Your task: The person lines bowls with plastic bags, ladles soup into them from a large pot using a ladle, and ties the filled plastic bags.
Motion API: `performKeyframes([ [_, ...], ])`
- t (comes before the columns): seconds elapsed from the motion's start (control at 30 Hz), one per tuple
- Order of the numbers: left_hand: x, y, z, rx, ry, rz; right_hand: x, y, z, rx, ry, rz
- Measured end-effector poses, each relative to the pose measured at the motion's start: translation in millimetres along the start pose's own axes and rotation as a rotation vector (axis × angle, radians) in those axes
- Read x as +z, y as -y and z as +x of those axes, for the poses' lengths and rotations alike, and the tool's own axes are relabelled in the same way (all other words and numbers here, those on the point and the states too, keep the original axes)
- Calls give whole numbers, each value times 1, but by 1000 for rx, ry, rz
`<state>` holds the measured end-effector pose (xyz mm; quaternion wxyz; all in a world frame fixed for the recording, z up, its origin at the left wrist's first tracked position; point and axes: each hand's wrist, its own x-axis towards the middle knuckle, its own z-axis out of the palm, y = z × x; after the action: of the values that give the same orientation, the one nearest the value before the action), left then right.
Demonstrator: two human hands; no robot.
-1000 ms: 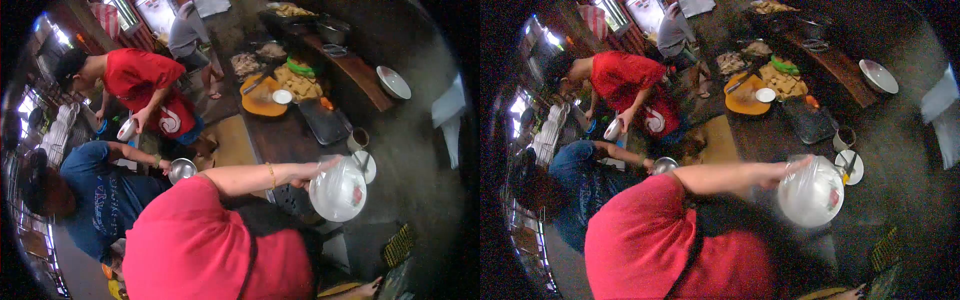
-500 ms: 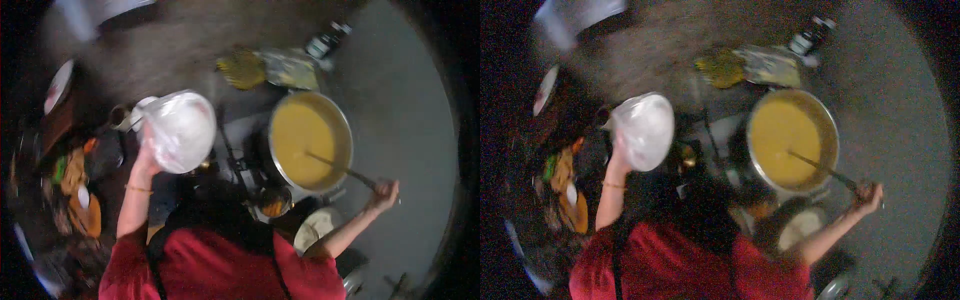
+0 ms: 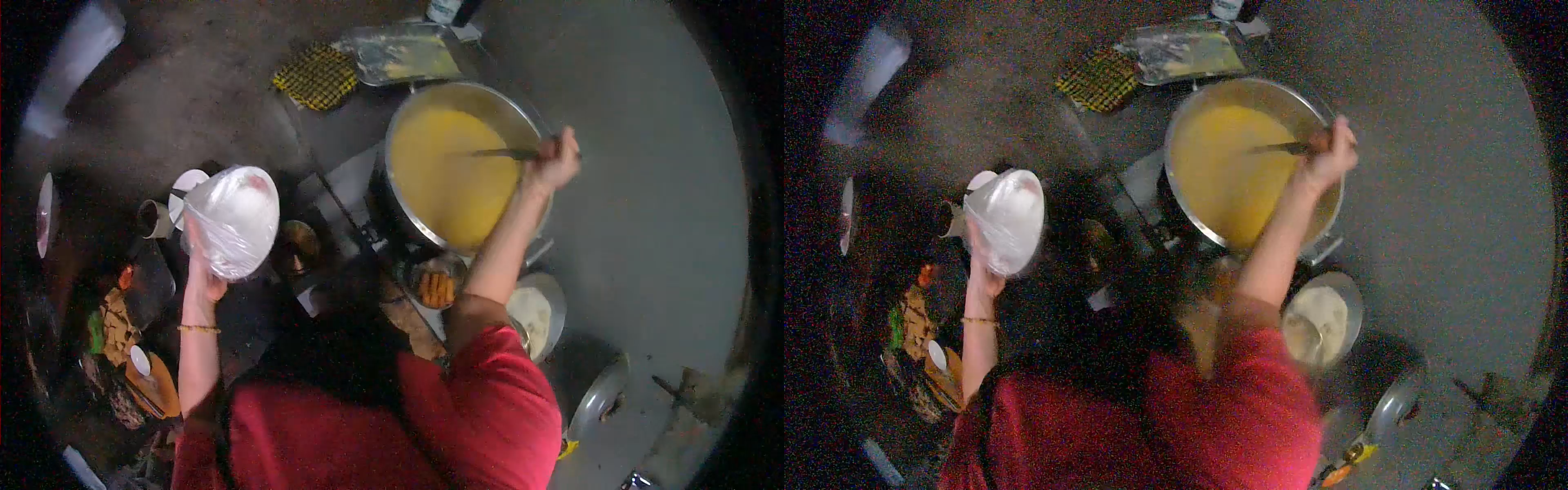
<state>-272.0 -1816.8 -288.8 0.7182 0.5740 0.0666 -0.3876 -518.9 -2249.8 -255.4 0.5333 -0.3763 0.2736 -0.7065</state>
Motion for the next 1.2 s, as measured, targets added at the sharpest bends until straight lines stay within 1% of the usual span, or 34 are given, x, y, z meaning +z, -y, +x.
performKeyframes([
  [0.03, 5, 3, 4, -13, 0, -2, -12, 22, -2, 8, -86, -3],
  [0.07, 11, 6, 7, -5, -4, -23, -31, 44, -4, -8, -20, -25],
  [0.1, 14, 9, 12, 6, -5, -45, -61, 58, 1, -28, 136, 12],
  [0.17, 18, 15, 22, -9, -46, -45, -74, 100, -13, -96, 399, -118],
  [0.2, 18, 17, 28, -16, -8, -31, -80, 109, -21, -81, 403, -171],
  [0.23, 18, 16, 32, -17, 25, -16, -80, 118, -35, -32, 448, -143],
  [0.27, 28, 11, 29, -22, 22, -17, -78, 111, -51, -169, 490, -320],
  [0.3, 32, 9, 29, -47, 78, -41, -74, 101, -62, -308, 535, -485],
  [0.33, 31, 7, 29, -59, 122, -65, -68, 94, -65, -168, 751, -591],
  [0.37, 28, 11, 30, -10, 117, -48, -57, 80, -68, -28, 980, -676],
  [0.4, 30, 9, 22, -21, 74, -20, -45, 41, -87, -10, 810, -564],
  [0.43, 26, 13, 19, -1, 69, 1, -42, 4, -93, 14, 855, -503],
  [0.5, 22, 18, 5, -93, -35, -29, -37, -65, -90, 394, 453, -442],
  [0.53, 24, 19, -7, -79, -46, -13, -31, -97, -83, 407, 489, -420],
  [0.57, 27, 20, -16, -72, -44, 5, -23, -126, -71, 360, 435, -406],
  [0.6, 11, 32, -14, -131, -35, 21, -16, -146, -66, 317, 364, -403],
  [0.63, 5, 35, -17, -144, -28, 26, -8, -155, -63, 270, 405, -488],
  [0.67, 4, 36, -16, -105, 36, -11, 5, -160, -56, 203, 436, -569],
  [0.7, 3, 41, -14, -81, 108, -51, 15, -158, -47, 154, 422, -481],
  [0.73, 3, 40, -15, -109, 77, -25, 15, -145, -36, 106, 405, -403],
  [0.77, 4, 35, -17, -137, 48, -1, 11, -119, -24, 86, 378, -437],
  [0.83, 11, 26, -14, -146, 53, 4, 5, -58, -3, 29, 61, -103],
  [0.9, 14, 22, 2, -125, 23, -28, -40, 10, 9, 160, -281, -55],
  [0.93, 18, 17, 7, -120, -4, -66, -85, 31, 21, 95, -247, -5],
  [0.97, 19, 16, 13, -130, 20, -68, -113, 60, 21, 29, -169, -14],
  [1.03, 14, 16, 26, 7, 126, -152, -152, 112, 9, -28, -100, -70],
  [1.07, 9, 15, 30, -9, 193, -183, -154, 133, 1, -35, 111, -78],
  [1.1, 3, 16, 38, -28, 196, -185, -146, 150, -3, -30, 319, -91],
  [1.13, -4, 19, 44, 15, 197, -162, -128, 157, -15, -54, 290, -175],
  [1.17, -7, 21, 48, 65, 199, -138, -122, 153, -22, -18, 318, -214],
  [1.2, -7, 21, 49, 68, 208, -134, -112, 143, -30, 15, 346, -246],
])
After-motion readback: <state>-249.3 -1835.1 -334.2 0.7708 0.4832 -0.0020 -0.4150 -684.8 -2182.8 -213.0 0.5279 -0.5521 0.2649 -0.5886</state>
